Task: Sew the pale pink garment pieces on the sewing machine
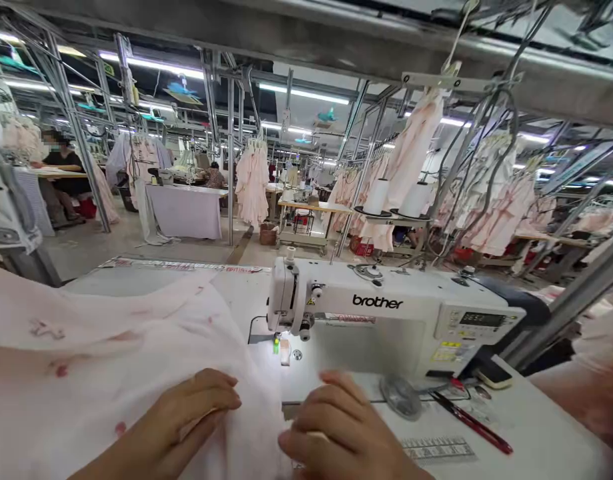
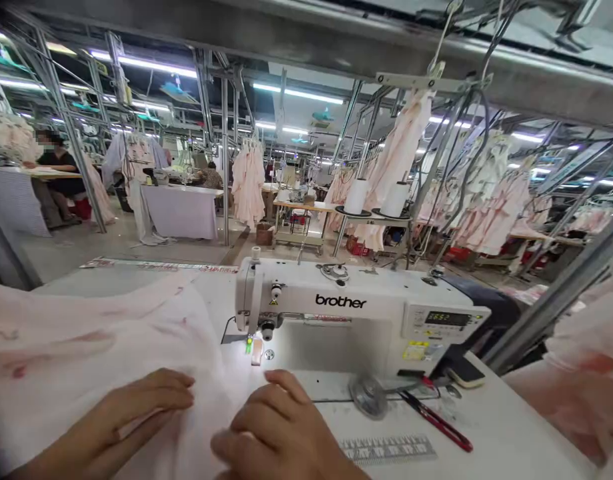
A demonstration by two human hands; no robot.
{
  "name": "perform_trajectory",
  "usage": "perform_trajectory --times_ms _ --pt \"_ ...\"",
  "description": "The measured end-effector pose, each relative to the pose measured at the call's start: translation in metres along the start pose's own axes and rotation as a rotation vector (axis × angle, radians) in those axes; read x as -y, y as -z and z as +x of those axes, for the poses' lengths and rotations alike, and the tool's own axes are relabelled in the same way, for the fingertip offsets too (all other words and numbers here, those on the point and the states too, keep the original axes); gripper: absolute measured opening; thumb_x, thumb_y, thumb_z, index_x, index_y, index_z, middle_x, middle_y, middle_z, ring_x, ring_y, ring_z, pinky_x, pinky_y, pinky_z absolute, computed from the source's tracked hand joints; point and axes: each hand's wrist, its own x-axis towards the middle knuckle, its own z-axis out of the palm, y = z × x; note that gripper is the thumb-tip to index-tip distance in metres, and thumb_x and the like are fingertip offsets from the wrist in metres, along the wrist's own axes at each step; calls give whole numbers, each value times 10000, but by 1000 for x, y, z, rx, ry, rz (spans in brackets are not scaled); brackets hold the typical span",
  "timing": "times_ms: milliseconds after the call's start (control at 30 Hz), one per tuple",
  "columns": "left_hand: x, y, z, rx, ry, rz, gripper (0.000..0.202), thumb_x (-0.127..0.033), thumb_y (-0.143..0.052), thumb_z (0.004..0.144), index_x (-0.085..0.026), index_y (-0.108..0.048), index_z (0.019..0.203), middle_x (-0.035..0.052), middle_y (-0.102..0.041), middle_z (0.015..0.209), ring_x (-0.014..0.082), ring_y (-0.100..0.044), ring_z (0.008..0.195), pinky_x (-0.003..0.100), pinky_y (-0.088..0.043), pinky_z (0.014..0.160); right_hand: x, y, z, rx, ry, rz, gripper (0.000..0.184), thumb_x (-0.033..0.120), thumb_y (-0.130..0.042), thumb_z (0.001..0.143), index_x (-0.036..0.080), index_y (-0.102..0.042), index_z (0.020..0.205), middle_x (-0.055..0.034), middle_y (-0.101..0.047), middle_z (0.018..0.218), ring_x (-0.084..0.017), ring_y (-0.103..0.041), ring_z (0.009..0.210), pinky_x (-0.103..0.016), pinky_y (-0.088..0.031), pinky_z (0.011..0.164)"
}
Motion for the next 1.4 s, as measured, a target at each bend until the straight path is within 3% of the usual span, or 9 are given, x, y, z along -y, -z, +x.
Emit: perform_trajectory --times_ms 67,200,300,400,600,800,1100,1267,1400 --pt "-1 0 14 69 32 -34 297 -244 -465 968 -331 -689 1143 16 -686 1192 198 -627 1142 282 -511 996 -14 -27 8 55 -47 -50 256 447 -562 960 225 -684 923 -20 -686 772 -170 -621 751 -302 -474 771" --pt "-7 -3 52 163 116 -117 347 -261 -392 994 -302 -662 1208 16 -681 1203 185 -625 1119 290 -490 992 -20 -71 6 232 -481 -77 437 602 -749 736 201 -641 874 -24 -670 815 -205 -614 734 -286 -418 641" --pt "-3 -7 76 283 184 -160 355 -243 -386 978 -272 -685 1168 13 -702 1162 186 -643 1060 282 -500 941 -18 -84 0 304 -591 -2 267 369 -777 745 212 -606 878 8 -657 817 -176 -600 715 -257 -375 617" --pt "7 -11 90 426 204 -156 323 -203 -464 916 -248 -708 1122 22 -697 1161 200 -624 1075 285 -478 939 -16 -82 -4 179 -530 89 95 179 -638 826 216 -554 848 26 -637 795 -142 -580 700 -233 -355 613" --pt "22 2 91 564 217 -152 237 -397 -653 835 -264 -756 1002 15 -663 927 197 -629 878 261 -467 770 -10 -62 6 -109 -446 80 124 224 -431 990 216 -492 882 3 -596 808 -131 -544 647 -232 -354 579" --pt "20 40 81 254 300 -130 181 -365 -578 890 -215 -621 798 -30 -598 792 153 -549 760 237 -396 686 -5 -58 23 -224 -494 255 146 320 -527 961 207 -546 870 -15 -600 800 -148 -552 709 -237 -391 628" --pt "22 62 75 -126 297 -250 275 -465 -523 939 -213 -525 829 -34 -530 787 135 -494 739 210 -391 629 6 -87 45 155 -870 288 472 645 -724 701 195 -583 718 -44 -631 739 -207 -533 667 -296 -305 609" --pt "45 71 78 -358 351 117 243 -447 -435 957 -214 -505 972 -9 -577 900 152 -543 801 229 -437 688 9 -116 49 -121 -816 1227 433 458 -783 659 196 -622 963 -35 -653 942 -222 -598 893 -297 -428 755" --pt "82 89 66 -258 499 515 223 -316 -421 903 -173 -590 878 76 -617 849 268 -570 847 379 -452 764 8 -126 25 -234 -814 1596 615 431 -844 653 230 -531 1143 -3 -640 961 -155 -613 831 -263 -441 751"
